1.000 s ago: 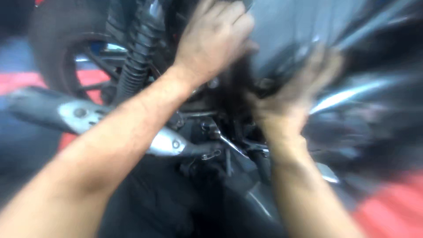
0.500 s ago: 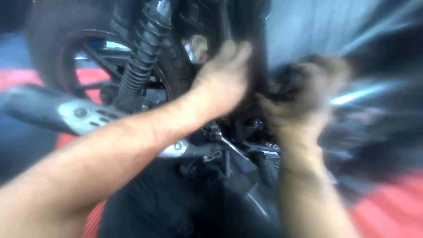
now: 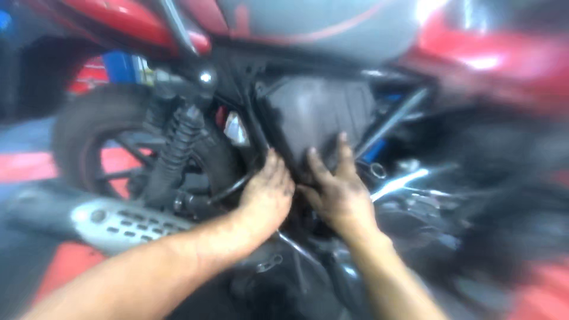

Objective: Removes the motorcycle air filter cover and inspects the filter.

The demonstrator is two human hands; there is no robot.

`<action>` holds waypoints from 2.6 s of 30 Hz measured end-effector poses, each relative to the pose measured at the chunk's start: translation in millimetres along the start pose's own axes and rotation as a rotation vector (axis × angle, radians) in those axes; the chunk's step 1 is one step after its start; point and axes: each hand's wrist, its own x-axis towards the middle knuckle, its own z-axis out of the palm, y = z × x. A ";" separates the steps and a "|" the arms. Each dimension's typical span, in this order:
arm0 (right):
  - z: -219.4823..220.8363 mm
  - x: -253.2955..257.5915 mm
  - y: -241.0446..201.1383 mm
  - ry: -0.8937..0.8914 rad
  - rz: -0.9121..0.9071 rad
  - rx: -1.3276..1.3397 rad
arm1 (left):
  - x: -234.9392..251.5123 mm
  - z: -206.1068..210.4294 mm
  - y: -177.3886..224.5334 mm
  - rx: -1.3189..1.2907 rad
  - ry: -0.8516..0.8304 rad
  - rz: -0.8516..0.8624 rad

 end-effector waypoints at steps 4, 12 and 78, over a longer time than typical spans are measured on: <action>-4.2 4.9 -13.2 -0.083 0.027 -0.159 | -7.4 -25.4 -13.2 -0.174 -0.060 0.028; 24.3 0.4 -45.7 0.210 0.199 -0.150 | 21.2 -69.1 -140.9 -0.168 0.339 -0.310; 9.9 -1.5 16.4 0.130 0.153 -0.053 | 50.8 -66.8 -135.0 -0.236 -0.106 0.062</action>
